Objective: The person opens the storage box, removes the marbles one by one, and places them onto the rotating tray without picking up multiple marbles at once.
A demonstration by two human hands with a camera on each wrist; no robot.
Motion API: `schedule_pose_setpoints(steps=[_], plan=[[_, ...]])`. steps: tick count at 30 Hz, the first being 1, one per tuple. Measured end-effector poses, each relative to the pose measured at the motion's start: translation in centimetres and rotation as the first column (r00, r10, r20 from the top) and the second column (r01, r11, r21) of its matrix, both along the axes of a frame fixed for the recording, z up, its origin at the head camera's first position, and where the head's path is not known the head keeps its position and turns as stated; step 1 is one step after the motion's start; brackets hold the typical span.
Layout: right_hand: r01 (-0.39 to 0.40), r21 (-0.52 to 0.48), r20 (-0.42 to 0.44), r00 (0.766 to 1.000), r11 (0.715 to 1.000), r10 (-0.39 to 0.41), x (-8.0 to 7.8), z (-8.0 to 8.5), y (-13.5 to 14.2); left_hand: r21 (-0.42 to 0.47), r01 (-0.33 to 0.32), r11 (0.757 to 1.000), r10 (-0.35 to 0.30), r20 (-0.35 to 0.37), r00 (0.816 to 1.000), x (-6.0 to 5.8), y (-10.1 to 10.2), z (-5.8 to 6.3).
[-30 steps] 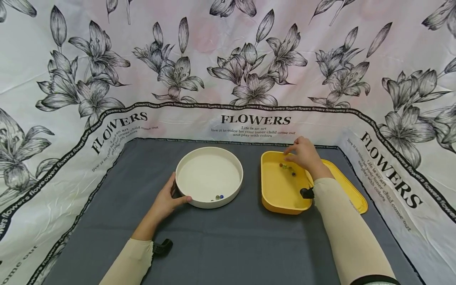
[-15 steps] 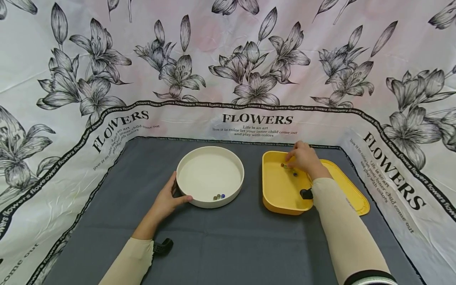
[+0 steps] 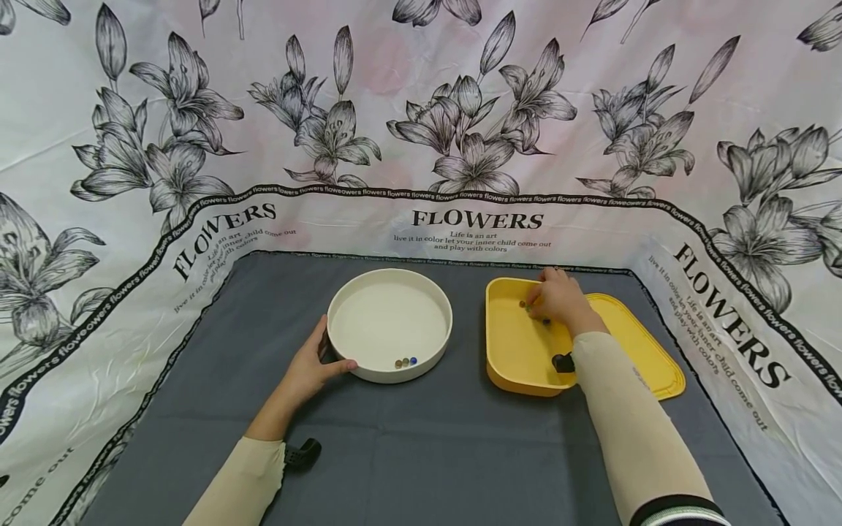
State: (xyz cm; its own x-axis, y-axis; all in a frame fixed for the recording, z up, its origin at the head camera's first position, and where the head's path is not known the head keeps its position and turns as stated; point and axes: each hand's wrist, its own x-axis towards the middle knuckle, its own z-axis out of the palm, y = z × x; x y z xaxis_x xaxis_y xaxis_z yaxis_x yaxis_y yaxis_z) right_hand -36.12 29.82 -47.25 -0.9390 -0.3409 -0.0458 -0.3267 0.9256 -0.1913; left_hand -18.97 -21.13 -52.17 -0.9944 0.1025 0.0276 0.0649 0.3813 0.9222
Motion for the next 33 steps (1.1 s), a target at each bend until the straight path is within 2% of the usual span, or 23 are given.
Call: schedule_pose_setpoints(steps=[5, 11, 19, 28, 33], plan=[[0.004, -0.016, 0.008, 1.0, 1.0, -0.004, 0.0, -0.1, -0.1, 0.001, 0.0, 1.0, 0.0, 0.002, 1.0, 0.1, -0.2, 0.1], [0.03, -0.045, -0.03, 0.999, 0.999, -0.031, 0.4, 0.7, -0.1, 0.004, 0.005, 1.0, -0.005, -0.003, 1.0, 0.2, -0.2, 0.1], [-0.02, -0.018, -0.115, 0.993, 1.0, 0.018, 0.6, 2.1, -0.4, 0.011, 0.003, 1.0, -0.003, 0.006, 1.0, 0.6, 0.4, 1.1], [-0.067, -0.086, -0.175, 0.983, 0.994, 0.052, 1.3, 3.3, -1.3, 0.003, 0.007, 1.0, -0.007, -0.004, 1.0, 0.3, -0.1, 0.0], [-0.096, -0.121, -0.205, 0.976, 0.988, 0.069, 1.9, 4.5, -2.3, 0.021, 0.013, 1.0, -0.013, -0.006, 1.0, 0.2, -0.2, 0.1]])
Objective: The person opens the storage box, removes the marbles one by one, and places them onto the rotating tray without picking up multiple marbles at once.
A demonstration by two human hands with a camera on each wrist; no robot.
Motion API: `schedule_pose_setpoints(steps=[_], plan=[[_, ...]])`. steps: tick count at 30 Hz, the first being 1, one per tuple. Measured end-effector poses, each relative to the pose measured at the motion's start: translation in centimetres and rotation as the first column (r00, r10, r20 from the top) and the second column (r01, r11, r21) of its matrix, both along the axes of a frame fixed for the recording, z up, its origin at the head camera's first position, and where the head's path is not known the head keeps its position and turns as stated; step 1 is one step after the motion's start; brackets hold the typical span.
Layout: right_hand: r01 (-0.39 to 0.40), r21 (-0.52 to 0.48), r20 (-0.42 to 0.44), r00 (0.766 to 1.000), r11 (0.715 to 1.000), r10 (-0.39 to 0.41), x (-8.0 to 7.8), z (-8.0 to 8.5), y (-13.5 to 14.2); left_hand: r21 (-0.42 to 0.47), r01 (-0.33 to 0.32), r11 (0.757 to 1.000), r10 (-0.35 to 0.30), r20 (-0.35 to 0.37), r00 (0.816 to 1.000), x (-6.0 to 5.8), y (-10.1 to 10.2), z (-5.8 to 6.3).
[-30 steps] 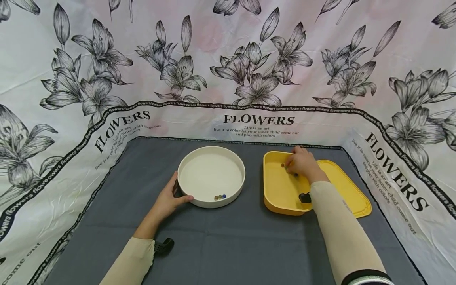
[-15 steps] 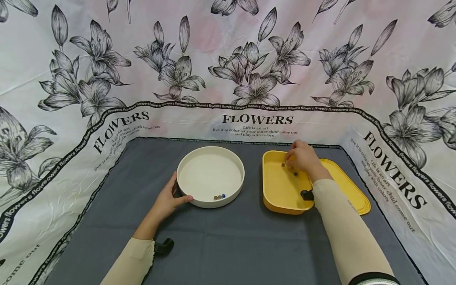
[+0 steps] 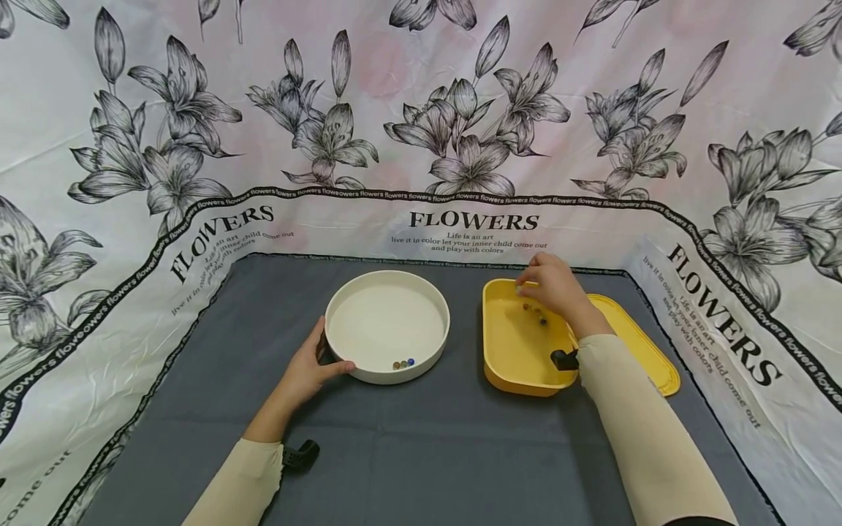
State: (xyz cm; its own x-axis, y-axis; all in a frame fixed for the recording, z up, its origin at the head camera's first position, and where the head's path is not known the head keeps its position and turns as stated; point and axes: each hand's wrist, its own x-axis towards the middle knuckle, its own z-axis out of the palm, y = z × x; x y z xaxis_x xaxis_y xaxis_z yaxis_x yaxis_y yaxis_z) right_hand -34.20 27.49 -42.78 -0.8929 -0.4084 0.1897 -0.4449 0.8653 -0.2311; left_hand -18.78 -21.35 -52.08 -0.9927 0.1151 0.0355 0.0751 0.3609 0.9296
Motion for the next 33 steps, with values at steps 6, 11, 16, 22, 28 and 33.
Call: schedule_pose_setpoints(steps=[6, 11, 16, 22, 28, 33], plan=[[-0.044, -0.005, -0.027, 0.999, 0.999, 0.044, 0.9, 1.0, -1.4, -0.01, 0.003, 1.0, -0.003, -0.003, 1.0, 0.1, 0.0, -0.2], [-0.092, 0.003, -0.059, 0.994, 0.996, 0.092, 1.1, 1.1, -2.5, -0.009, 0.001, 1.0, -0.001, -0.005, 1.0, 0.1, -0.1, -0.3], [-0.136, 0.0, -0.084, 0.987, 0.991, 0.135, 1.5, 1.3, -4.0, -0.022, -0.004, 1.0, 0.004, 0.002, 1.0, 0.1, -0.1, -0.3], [-0.199, -0.033, -0.118, 0.974, 0.979, 0.194, 1.9, 1.2, -5.9, -0.013, -0.003, 1.0, 0.003, 0.004, 1.0, 0.0, 0.0, -0.1], [-0.264, -0.044, -0.139, 0.957, 0.963, 0.256, 2.1, 1.1, -7.7, -0.012, 0.001, 1.0, -0.001, 0.003, 1.0, -0.2, 0.0, -0.2], [-0.306, -0.045, -0.137, 0.945, 0.951, 0.297, 2.3, 1.1, -9.1, -0.004, -0.002, 1.0, 0.002, 0.003, 1.0, -0.3, 0.0, -0.2]])
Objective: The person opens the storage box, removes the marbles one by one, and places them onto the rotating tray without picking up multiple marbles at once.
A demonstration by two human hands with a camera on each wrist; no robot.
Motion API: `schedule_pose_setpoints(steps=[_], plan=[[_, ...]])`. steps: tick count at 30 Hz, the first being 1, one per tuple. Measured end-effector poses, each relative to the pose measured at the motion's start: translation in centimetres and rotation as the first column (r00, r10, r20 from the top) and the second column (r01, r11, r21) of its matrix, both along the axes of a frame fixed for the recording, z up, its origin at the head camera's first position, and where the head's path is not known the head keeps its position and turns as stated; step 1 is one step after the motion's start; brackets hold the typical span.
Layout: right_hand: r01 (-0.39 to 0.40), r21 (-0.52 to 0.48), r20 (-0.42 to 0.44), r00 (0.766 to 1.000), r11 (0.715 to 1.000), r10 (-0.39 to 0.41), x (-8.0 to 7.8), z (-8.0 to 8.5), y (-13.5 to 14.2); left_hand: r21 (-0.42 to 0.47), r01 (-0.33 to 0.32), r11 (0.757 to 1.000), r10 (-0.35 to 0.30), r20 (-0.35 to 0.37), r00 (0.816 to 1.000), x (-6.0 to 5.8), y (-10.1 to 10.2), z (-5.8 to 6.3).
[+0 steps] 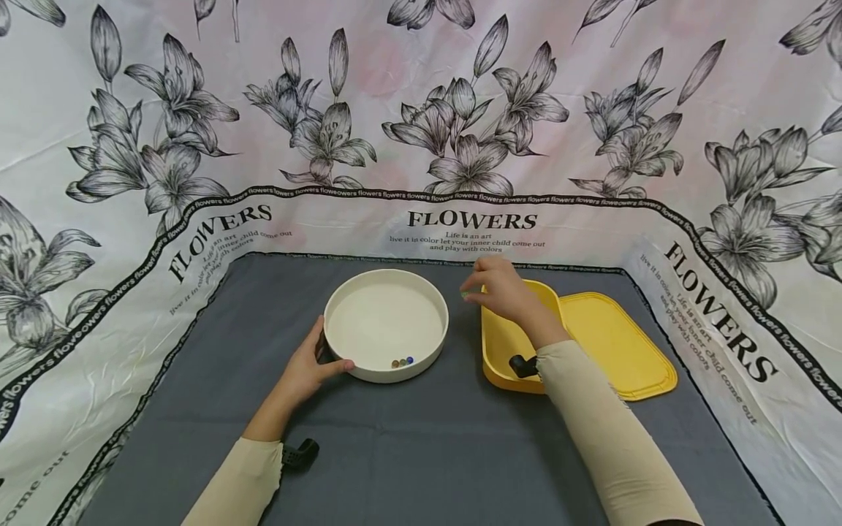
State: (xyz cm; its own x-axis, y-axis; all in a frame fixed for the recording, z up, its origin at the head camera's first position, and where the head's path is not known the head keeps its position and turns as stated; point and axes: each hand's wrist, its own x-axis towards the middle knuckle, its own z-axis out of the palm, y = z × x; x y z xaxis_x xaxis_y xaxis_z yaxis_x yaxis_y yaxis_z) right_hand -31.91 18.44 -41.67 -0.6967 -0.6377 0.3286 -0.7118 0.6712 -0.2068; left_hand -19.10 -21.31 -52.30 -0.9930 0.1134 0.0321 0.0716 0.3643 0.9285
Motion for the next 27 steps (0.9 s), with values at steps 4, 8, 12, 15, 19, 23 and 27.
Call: schedule_pose_setpoints(steps=[4, 8, 12, 15, 19, 23, 27], plan=[[-0.003, 0.029, 0.002, 1.0, 1.0, 0.003, 0.2, 0.0, -1.2, -0.015, 0.007, 1.0, -0.007, 0.0, 1.0, 0.1, 0.0, 0.4], [-0.044, 0.03, -0.01, 0.999, 0.999, 0.044, 0.3, 0.0, -2.6, -0.014, 0.011, 1.0, -0.011, 0.004, 1.0, 0.2, 0.0, 0.4], [-0.086, 0.038, -0.035, 0.996, 0.996, 0.087, 0.4, -0.2, -3.8, -0.008, 0.004, 1.0, -0.004, 0.008, 1.0, 0.2, 0.0, 0.3], [-0.095, 0.034, -0.015, 0.995, 0.995, 0.096, 0.6, -0.4, -4.6, -0.005, 0.003, 1.0, -0.003, 0.013, 1.0, 0.3, 0.0, 0.2], [-0.121, 0.018, 0.006, 0.993, 0.993, 0.121, 0.8, -0.5, -5.5, -0.012, 0.002, 1.0, -0.001, 0.015, 1.0, 0.3, 0.1, 0.2], [-0.162, 0.019, -0.013, 0.987, 0.987, 0.162, 0.8, -0.5, -6.6, -0.029, -0.005, 1.0, 0.005, 0.013, 1.0, 0.2, -0.1, 0.2], [-0.201, 0.011, -0.007, 0.979, 0.979, 0.201, 0.9, -0.3, -7.6, -0.039, -0.007, 0.999, 0.007, 0.01, 1.0, 0.3, -0.1, 0.2]])
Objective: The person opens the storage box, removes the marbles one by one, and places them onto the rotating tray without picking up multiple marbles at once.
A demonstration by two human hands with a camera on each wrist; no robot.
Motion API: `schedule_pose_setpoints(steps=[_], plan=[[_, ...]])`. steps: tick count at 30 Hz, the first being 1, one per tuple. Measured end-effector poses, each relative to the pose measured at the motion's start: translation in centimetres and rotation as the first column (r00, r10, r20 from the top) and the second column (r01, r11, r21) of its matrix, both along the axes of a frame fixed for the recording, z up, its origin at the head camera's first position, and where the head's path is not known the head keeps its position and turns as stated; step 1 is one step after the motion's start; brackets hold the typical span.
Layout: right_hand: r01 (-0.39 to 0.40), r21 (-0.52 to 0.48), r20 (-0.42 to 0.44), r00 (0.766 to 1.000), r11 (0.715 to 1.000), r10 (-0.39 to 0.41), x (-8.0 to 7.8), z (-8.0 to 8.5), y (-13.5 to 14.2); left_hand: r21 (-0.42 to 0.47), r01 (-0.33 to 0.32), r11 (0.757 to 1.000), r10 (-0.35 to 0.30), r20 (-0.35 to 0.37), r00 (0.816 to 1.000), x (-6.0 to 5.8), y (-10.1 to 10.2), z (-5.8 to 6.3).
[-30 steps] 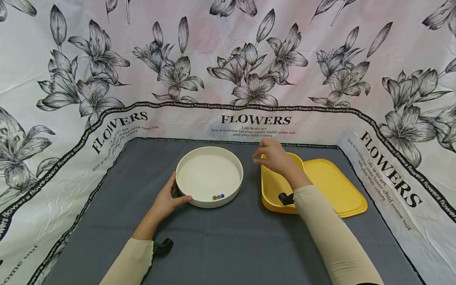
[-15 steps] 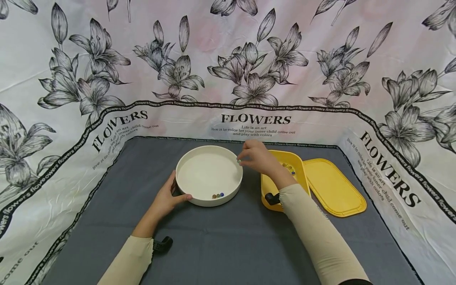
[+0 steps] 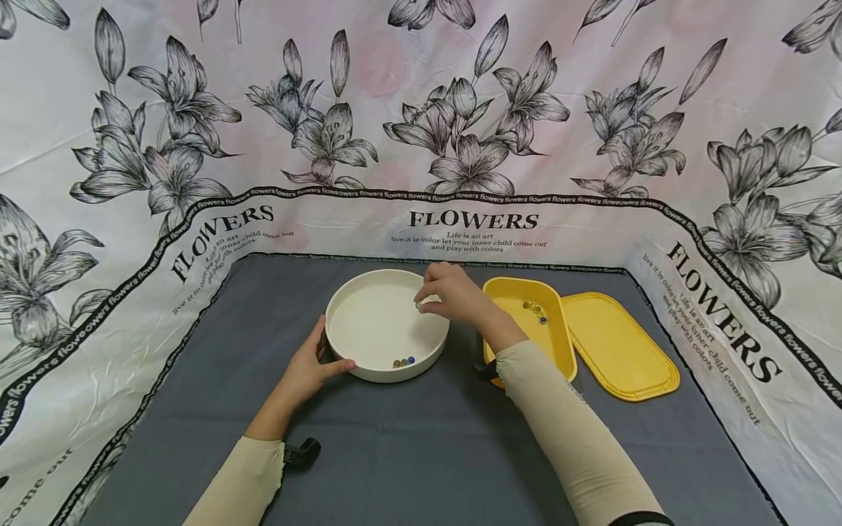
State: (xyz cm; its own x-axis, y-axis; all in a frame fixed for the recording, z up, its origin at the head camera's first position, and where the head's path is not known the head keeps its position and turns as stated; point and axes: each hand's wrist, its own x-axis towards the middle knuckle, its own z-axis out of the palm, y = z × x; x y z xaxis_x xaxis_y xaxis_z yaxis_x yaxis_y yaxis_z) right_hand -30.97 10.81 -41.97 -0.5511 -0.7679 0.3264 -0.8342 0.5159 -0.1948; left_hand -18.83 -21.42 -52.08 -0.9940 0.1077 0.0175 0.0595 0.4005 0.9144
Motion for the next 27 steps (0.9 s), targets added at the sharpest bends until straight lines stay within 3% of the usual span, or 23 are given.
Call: schedule_pose_setpoints(steps=[9, 17, 19, 22, 27], plan=[[0.008, 0.02, 0.064, 0.998, 1.0, -0.009, 0.2, -0.2, -1.8, 0.005, -0.002, 1.0, 0.002, 0.01, 1.0, 0.0, -0.1, 0.0], [0.052, 0.03, 0.043, 0.998, 0.998, -0.053, 0.3, -0.1, -0.4, 0.014, 0.005, 1.0, -0.006, 0.035, 0.999, 1.6, 1.2, 3.4], [0.063, 0.026, 0.026, 0.998, 0.998, -0.064, 0.3, 0.3, 0.3, 0.017, 0.007, 1.0, -0.008, 0.033, 0.999, 1.7, 1.2, 3.6], [0.071, 0.015, -0.019, 0.997, 0.997, -0.071, 0.1, 0.9, 1.6, 0.03, 0.008, 1.0, -0.009, 0.032, 0.999, 1.3, 1.0, 2.9], [0.098, 0.004, -0.084, 0.992, 0.995, -0.097, -0.3, 1.3, 4.0, 0.031, -0.001, 1.0, 0.001, 0.024, 1.0, 0.3, 0.3, 0.7]])
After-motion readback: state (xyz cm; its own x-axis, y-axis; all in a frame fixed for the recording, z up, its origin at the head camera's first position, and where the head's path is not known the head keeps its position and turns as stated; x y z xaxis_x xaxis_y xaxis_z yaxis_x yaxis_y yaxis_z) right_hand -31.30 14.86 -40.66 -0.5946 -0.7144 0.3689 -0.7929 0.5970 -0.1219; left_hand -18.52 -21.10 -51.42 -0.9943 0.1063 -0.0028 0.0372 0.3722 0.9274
